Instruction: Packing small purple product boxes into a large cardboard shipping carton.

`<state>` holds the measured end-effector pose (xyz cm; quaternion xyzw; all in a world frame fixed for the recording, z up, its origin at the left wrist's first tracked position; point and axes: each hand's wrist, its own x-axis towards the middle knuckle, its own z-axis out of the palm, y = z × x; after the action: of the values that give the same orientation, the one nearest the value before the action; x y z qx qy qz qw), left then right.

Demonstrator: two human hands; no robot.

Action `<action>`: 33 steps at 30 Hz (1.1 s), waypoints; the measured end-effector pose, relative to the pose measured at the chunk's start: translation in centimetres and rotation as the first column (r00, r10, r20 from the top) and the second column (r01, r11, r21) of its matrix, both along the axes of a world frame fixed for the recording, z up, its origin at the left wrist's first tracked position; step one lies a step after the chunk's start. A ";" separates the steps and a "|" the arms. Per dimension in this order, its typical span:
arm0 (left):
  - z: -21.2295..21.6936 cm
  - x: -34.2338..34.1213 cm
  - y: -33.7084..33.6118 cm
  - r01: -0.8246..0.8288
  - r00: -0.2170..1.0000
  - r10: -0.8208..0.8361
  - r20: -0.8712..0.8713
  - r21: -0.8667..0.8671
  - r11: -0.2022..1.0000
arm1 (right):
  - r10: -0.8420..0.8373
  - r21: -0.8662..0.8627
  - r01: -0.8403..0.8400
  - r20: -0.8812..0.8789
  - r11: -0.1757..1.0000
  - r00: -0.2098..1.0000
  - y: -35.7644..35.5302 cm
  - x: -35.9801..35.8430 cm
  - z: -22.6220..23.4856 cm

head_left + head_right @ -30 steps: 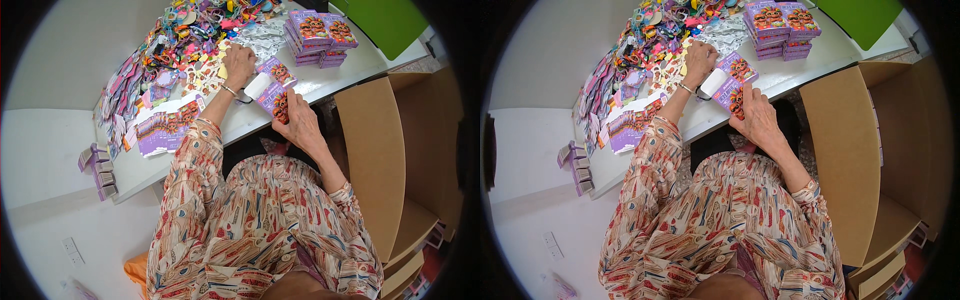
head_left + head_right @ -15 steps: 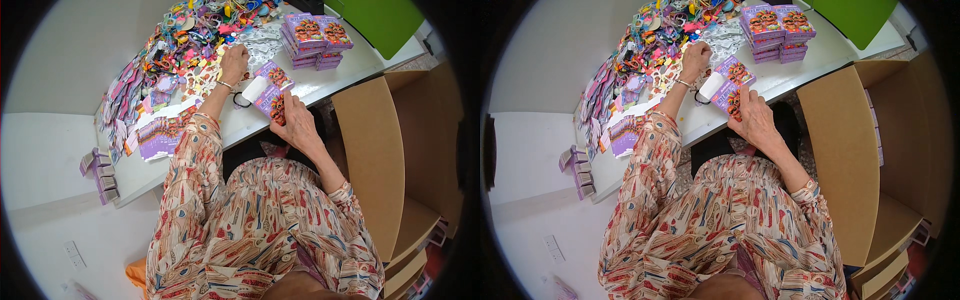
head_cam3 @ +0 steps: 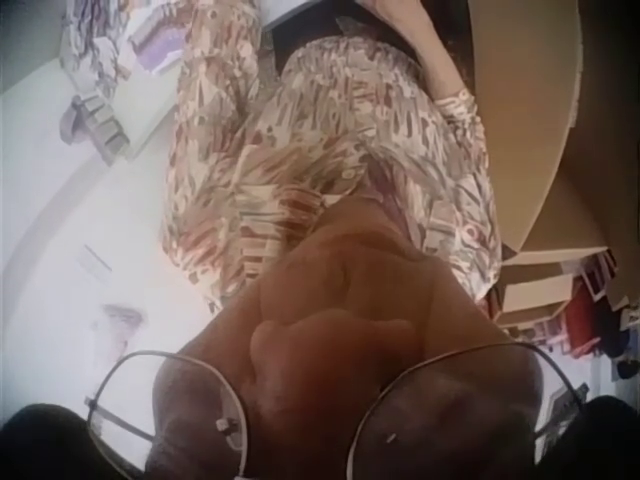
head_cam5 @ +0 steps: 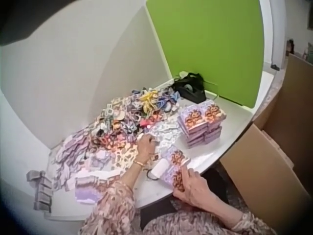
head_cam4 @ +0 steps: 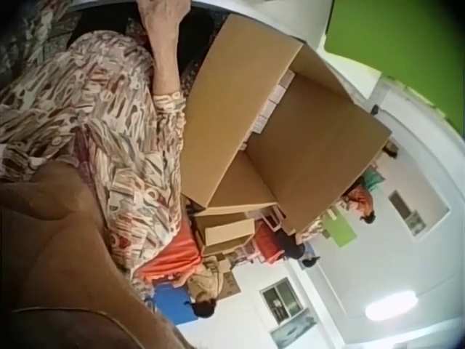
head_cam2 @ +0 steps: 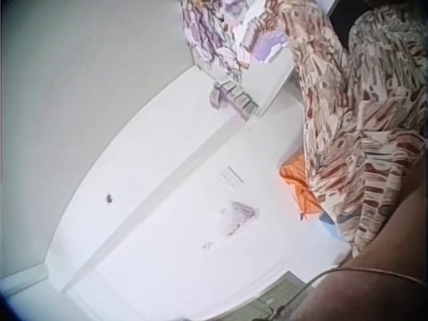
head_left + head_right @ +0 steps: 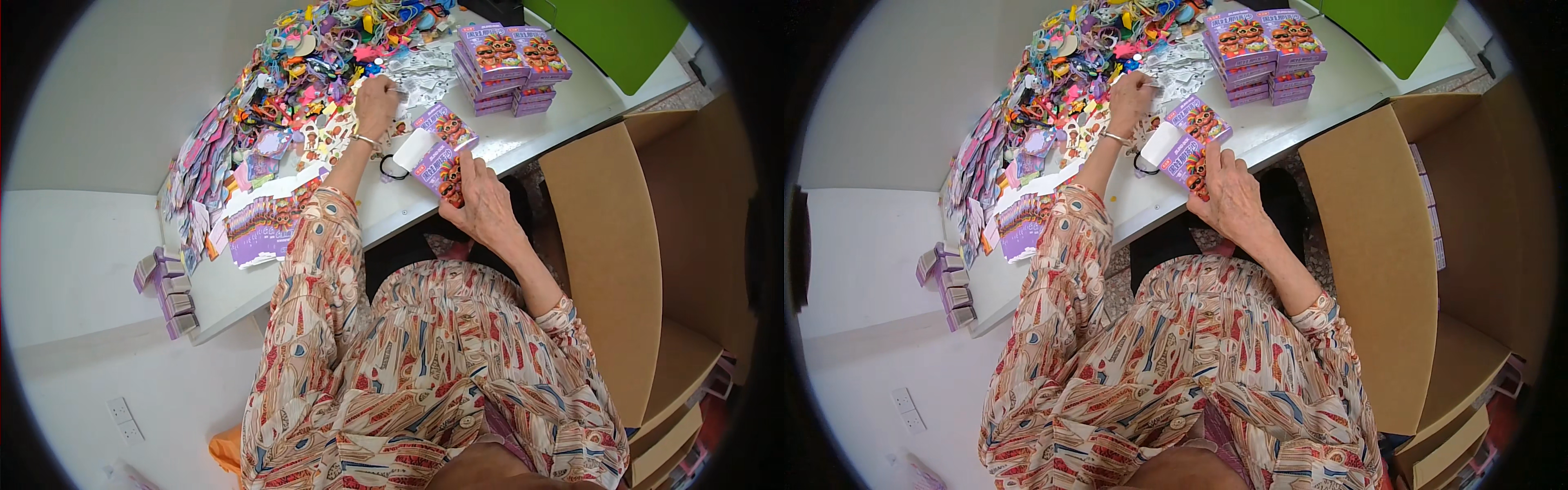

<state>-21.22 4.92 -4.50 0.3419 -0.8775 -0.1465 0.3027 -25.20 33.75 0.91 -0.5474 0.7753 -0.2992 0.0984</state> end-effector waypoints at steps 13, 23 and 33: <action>4.8 2.3 0.6 0.129 0.959 0.086 -0.270 0.688 0.714 | -0.019 -0.029 0.020 0.011 0.999 1.000 0.2 0.0 -0.1; 5.9 3.9 0.9 0.291 0.948 -0.089 -0.306 0.717 0.634 | -0.018 -0.025 0.018 0.016 1.000 1.000 0.3 -0.1 -0.1; 2.3 3.0 -0.5 0.092 0.951 -0.107 0.291 0.064 0.994 | -0.011 -0.003 0.011 0.000 1.000 1.000 0.0 0.0 -0.1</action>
<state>-18.22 4.47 -2.24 0.3225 -0.9250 -0.1308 0.1526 -25.18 33.74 0.83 -0.5434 0.7778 -0.3008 0.0959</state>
